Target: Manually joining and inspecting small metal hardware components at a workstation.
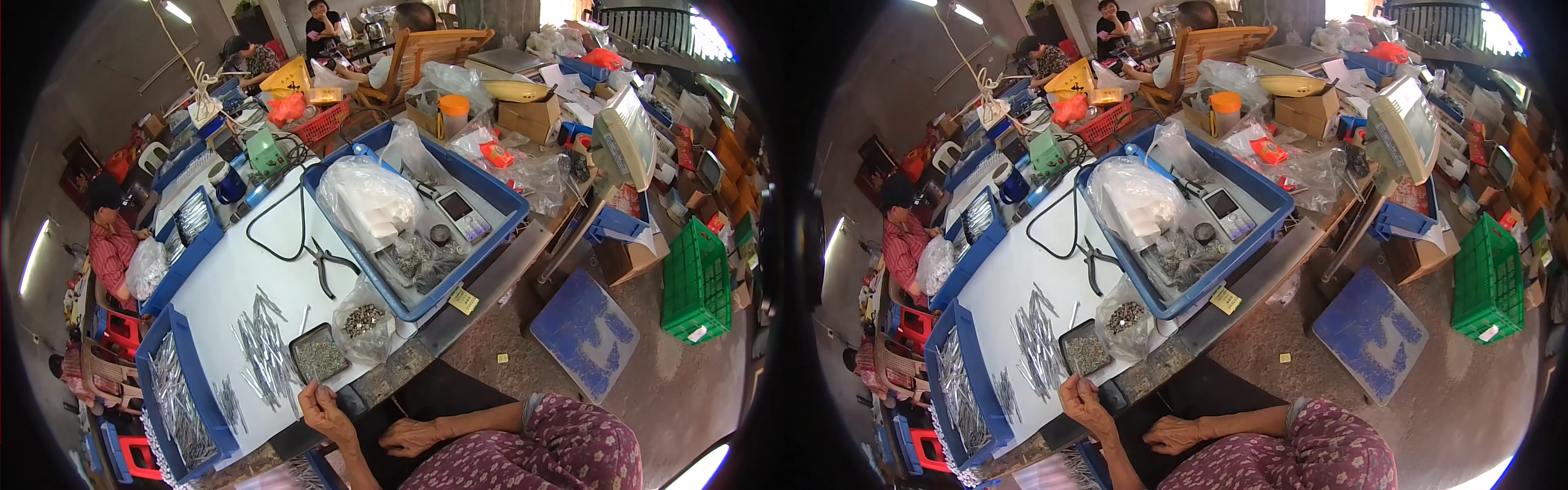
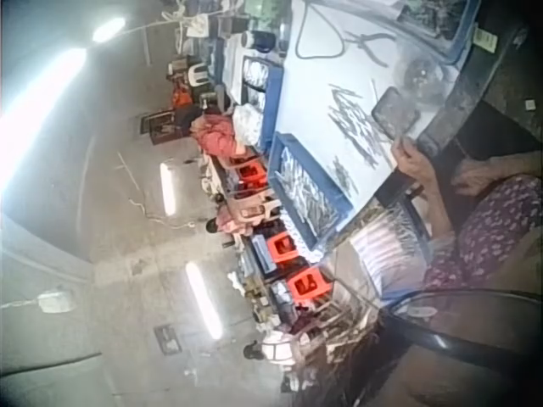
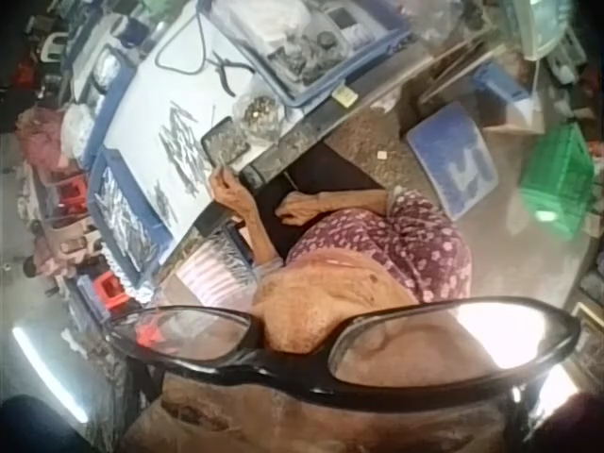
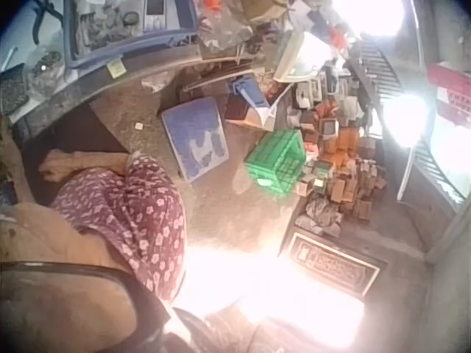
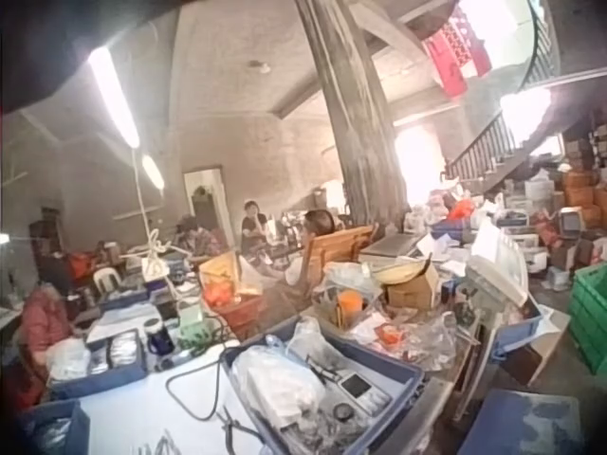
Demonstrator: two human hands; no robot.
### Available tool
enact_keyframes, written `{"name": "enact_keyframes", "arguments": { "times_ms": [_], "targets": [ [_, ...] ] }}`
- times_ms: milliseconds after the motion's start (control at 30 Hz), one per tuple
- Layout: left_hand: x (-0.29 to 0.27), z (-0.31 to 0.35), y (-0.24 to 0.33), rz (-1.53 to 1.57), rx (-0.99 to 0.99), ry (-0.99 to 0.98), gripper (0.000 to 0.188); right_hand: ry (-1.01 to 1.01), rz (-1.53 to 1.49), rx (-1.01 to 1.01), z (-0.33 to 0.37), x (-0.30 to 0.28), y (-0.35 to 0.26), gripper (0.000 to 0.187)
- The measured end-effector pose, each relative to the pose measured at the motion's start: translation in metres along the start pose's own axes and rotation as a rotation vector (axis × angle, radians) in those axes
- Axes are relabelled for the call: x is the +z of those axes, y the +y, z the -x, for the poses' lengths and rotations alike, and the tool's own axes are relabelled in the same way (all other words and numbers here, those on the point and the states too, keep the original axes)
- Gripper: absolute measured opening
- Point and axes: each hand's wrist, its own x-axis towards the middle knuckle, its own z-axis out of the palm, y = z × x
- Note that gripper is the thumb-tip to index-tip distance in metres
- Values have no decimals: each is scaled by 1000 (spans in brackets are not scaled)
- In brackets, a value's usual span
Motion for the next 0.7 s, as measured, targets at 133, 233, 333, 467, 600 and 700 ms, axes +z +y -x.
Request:
{"name": "enact_keyframes", "arguments": {
  "times_ms": [133,233,333,467,600,700],
  "targets": [
    [0,0,0,11,4,2,10,16,-13,-5,0,1,1,20],
    [0,0,1,2,2,-5,10,21,-16,-5,0,0,1,20],
    [0,0,1,-6,2,-5,10,24,-10,-9,0,0,0,20],
    [0,0,1,-3,10,0,10,14,2,-6,0,1,1,20],
    [0,0,1,12,4,-4,10,21,5,-11,0,2,2,20],
    [0,0,0,14,-2,-2,10,24,6,-19,0,3,3,20]
  ]
}}
